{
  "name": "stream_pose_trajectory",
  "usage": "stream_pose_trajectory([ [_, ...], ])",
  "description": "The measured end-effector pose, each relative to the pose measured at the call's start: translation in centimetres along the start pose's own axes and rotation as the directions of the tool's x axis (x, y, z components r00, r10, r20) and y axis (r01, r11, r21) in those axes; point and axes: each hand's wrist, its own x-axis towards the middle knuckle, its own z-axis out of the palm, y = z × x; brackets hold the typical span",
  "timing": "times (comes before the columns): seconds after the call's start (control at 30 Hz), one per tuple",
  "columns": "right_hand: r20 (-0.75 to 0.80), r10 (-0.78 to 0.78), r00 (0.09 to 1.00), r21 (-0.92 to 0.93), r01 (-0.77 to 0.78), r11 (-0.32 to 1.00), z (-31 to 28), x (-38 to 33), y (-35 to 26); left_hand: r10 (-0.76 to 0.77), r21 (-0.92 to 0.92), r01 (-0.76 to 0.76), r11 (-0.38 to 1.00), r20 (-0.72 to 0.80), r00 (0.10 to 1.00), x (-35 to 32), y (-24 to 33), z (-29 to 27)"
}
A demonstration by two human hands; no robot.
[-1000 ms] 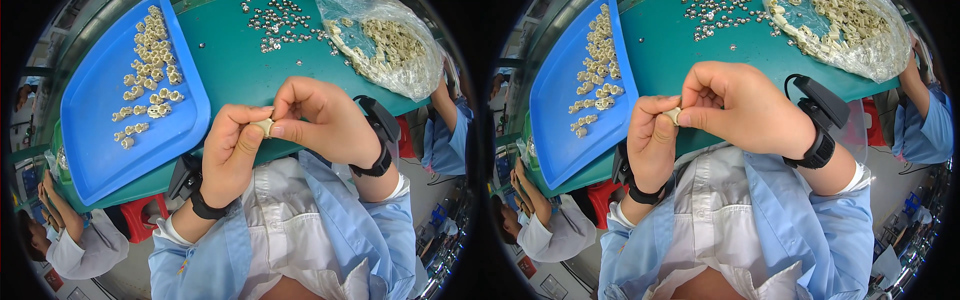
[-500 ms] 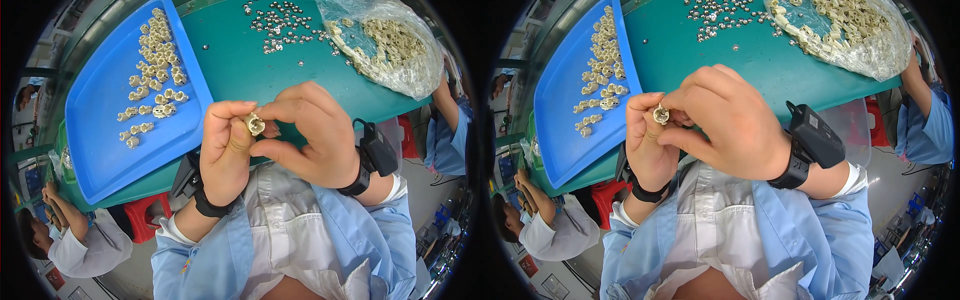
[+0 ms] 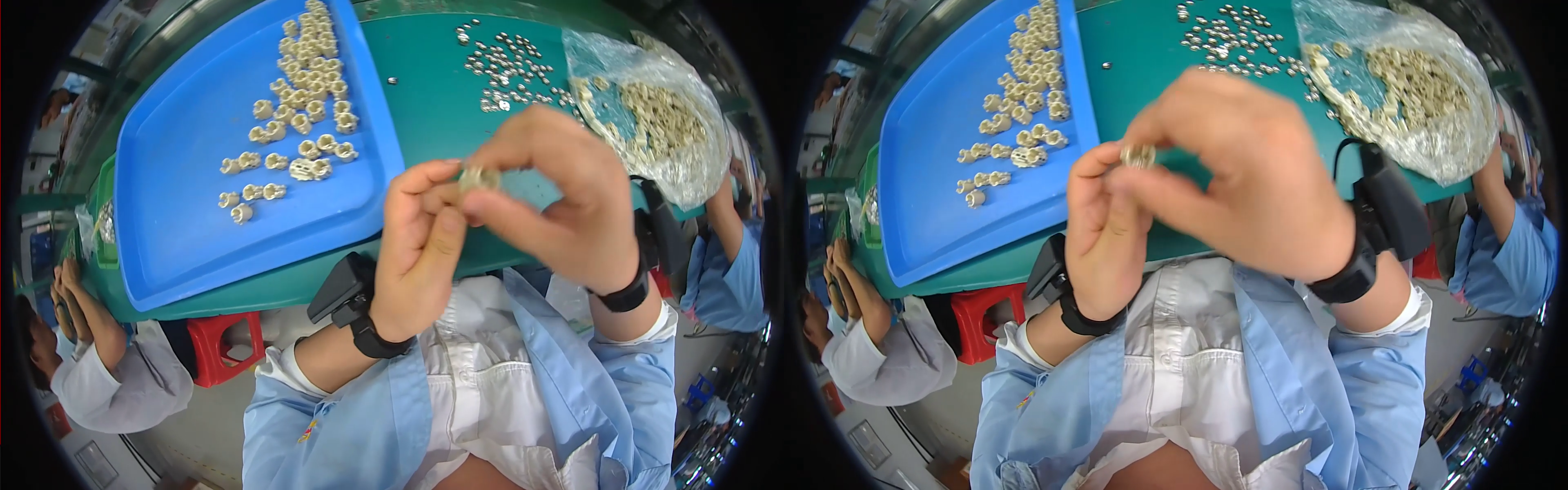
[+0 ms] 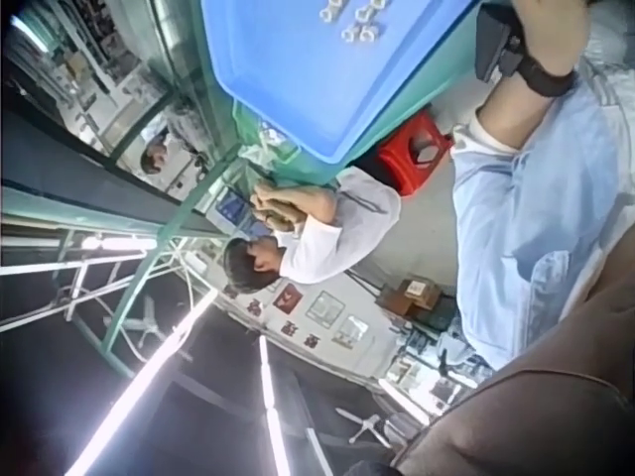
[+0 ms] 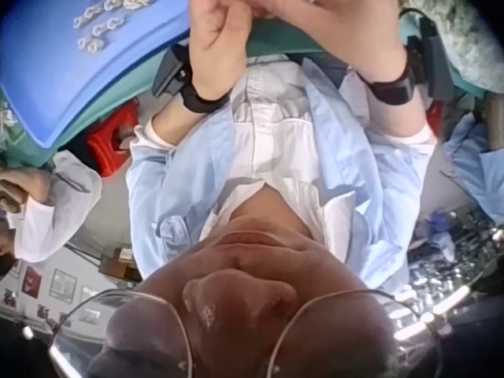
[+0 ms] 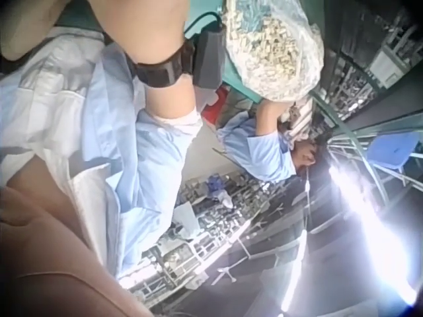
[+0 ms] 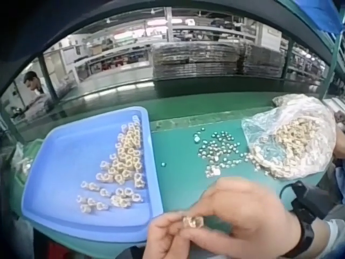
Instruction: Assemble small gold-colored metal components by manually inserting a pin into a circular base.
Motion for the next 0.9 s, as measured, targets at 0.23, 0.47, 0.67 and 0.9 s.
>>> stream_pose_trajectory([
  [0.23, 0.047, -0.045, 0.998, -0.111, 0.050, 0.993, 3.0, 7.5, 0.9, -0.041, 0.073, 0.034, 0.997, 0.106, 0.994, -0.5, 0.0, -0.5],
  [0.47, 0.240, -0.263, 0.934, -0.112, 0.296, 0.949, 9.7, 11.3, 2.6, 0.003, 0.150, -0.029, 0.988, 0.168, 0.986, -0.4, -0.1, -0.5],
  [0.67, 0.293, -0.270, 0.917, -0.110, 0.313, 0.944, 11.6, 11.3, 3.1, 0.013, 0.183, -0.050, 0.982, 0.200, 0.980, -0.4, 0.5, -0.4],
  [0.9, 0.202, -0.180, 0.963, -0.111, 0.205, 0.972, 6.3, 11.0, 1.8, 0.005, 0.217, -0.050, 0.975, 0.201, 0.980, -0.4, 0.8, -0.6],
])
